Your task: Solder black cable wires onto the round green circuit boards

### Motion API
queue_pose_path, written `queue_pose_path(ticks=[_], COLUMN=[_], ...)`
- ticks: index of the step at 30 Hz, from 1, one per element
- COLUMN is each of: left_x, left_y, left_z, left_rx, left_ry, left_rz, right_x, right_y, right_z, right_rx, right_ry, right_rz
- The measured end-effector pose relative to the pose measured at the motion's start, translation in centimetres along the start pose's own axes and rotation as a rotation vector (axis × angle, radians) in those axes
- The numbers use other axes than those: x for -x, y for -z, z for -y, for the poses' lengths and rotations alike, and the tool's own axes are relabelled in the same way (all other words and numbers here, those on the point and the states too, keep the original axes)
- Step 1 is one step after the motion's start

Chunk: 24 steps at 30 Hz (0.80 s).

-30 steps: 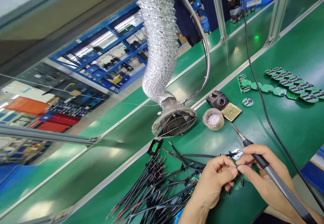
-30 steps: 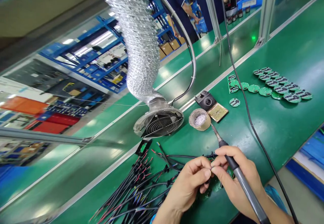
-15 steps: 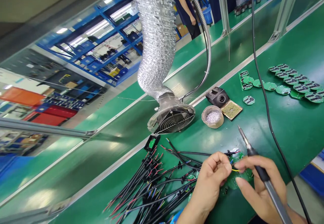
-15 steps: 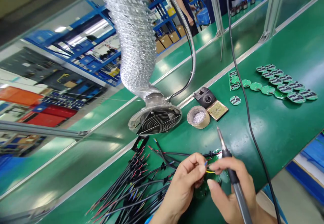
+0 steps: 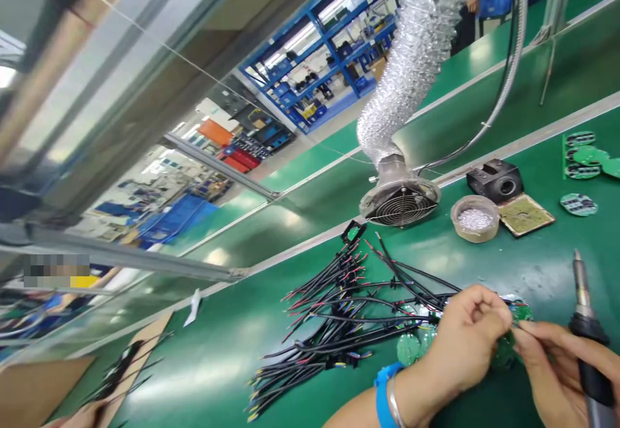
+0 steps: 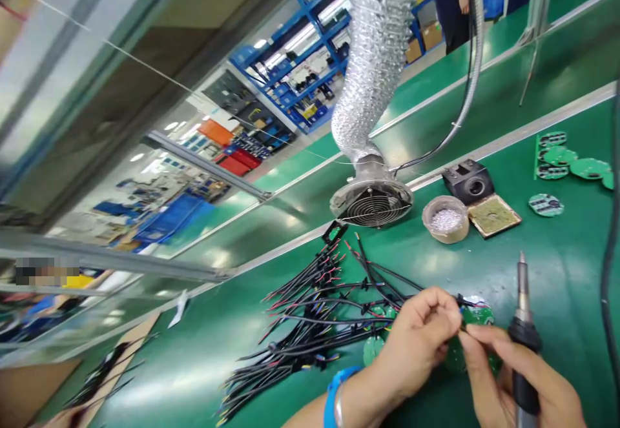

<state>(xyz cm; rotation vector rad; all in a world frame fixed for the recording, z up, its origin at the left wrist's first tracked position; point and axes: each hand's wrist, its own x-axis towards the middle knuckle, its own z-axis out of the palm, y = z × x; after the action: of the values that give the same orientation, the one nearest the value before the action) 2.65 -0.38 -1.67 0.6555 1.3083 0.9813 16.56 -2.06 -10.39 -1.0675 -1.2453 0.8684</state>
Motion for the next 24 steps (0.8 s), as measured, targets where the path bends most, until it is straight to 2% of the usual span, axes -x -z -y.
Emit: queue_pose_path(ticks=[2, 5, 7, 10, 14, 18, 20, 24], left_x=[-0.2, -1.1, -1.7, -1.9, -1.7, -2.0, -2.2, -2.5], left_y=[0.7, 1.2, 0.9, 0.3, 0.3, 0.5, 0.5, 0.4], left_z=[-1.1, -2.4, -2.5, -1.6, -0.4, 0.0, 0.1, 0.2], left_rx=[-0.199, -0.628, -0.909, -1.181, -1.264, -1.259, -1.253, -1.246], left_ry=[0.023, 0.017, -0.088, -0.253, -0.352, -0.404, -0.407, -0.4], left_rz=[0.043, 0.113, 0.073, -0.024, -0.023, -0.047, -0.062, -0.062], right_x=[-1.0, -2.5, -2.9, -3.1, -4.0, -5.2, -5.5, -5.4], right_y=[-0.3, 0.2, 1.0, 2.5, 4.1, 5.4, 5.6, 5.1], right_z=[1.7, 2.9, 2.5, 1.5, 1.7, 3.1, 3.6, 3.8], right_rx=[0.016, 0.028, 0.082, 0.178, 0.26, 0.343, 0.398, 0.4], right_ry=[-0.026, 0.009, 0.076, 0.184, 0.301, 0.374, 0.396, 0.366], right_rz=[0.031, -0.049, -0.095, -0.032, 0.043, 0.189, 0.245, 0.271])
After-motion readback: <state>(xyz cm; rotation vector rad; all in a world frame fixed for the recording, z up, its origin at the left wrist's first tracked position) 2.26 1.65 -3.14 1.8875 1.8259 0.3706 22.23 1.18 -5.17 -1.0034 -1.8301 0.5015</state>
